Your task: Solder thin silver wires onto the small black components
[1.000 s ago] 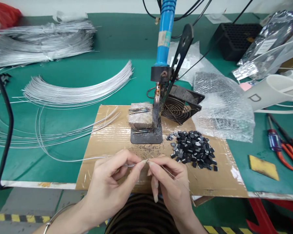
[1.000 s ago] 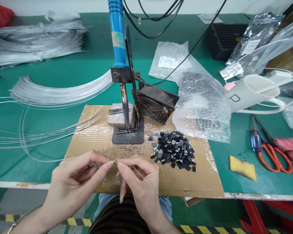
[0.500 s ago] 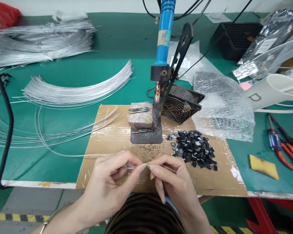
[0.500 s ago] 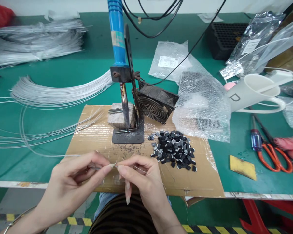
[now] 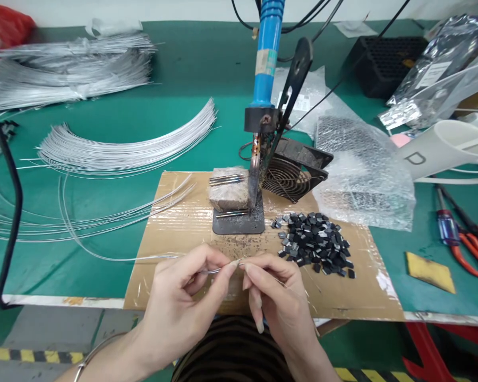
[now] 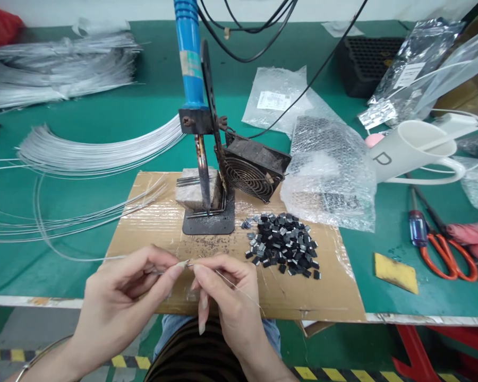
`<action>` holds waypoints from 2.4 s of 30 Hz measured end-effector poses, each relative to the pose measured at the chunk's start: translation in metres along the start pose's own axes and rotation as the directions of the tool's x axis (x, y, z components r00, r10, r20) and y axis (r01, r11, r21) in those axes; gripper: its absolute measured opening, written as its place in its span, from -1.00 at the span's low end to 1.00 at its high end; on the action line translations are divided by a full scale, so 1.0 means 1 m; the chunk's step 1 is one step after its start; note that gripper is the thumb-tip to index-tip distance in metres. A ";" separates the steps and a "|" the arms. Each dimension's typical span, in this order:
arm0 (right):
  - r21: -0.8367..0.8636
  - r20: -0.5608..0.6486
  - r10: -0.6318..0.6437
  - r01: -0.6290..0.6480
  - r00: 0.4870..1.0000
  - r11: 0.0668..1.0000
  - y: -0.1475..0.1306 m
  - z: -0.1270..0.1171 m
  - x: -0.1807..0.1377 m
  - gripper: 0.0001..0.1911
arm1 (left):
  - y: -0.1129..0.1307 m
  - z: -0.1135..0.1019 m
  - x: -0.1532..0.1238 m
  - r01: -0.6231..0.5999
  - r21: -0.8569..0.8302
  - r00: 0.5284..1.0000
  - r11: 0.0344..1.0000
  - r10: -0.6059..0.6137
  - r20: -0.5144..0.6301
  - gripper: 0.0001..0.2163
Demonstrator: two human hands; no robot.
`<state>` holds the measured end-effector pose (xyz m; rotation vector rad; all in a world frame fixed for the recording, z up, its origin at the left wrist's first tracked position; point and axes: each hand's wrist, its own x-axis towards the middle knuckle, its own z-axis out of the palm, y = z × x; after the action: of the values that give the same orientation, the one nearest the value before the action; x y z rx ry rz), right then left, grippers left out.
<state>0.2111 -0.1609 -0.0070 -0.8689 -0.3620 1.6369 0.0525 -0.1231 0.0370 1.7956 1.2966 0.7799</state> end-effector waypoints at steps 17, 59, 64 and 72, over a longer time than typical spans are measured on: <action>0.013 -0.087 -0.146 0.147 0.985 0.989 0.001 -0.002 -0.002 -0.74 | -0.003 0.001 -0.004 -0.254 0.241 0.950 0.937 0.289 -0.122 -0.86; -0.429 -0.251 -0.571 0.438 0.782 0.790 -0.034 -0.073 -0.005 -0.72 | -0.126 -0.077 0.224 0.084 0.676 0.965 0.732 0.109 -0.238 -0.66; -0.440 -0.239 -0.576 0.441 0.782 0.782 -0.032 -0.074 -0.004 -0.73 | -0.123 -0.085 0.219 0.041 0.597 0.939 0.801 0.174 -0.297 -0.68; -0.432 -0.257 -0.584 0.449 0.770 0.782 -0.032 -0.075 -0.005 -0.73 | -0.076 -0.107 0.184 -0.004 0.350 0.924 0.937 0.137 -0.356 -0.93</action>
<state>0.2869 -0.1734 -0.0352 -1.1997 -0.5743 0.8595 -0.0184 0.0915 0.0338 2.0443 1.7122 1.0273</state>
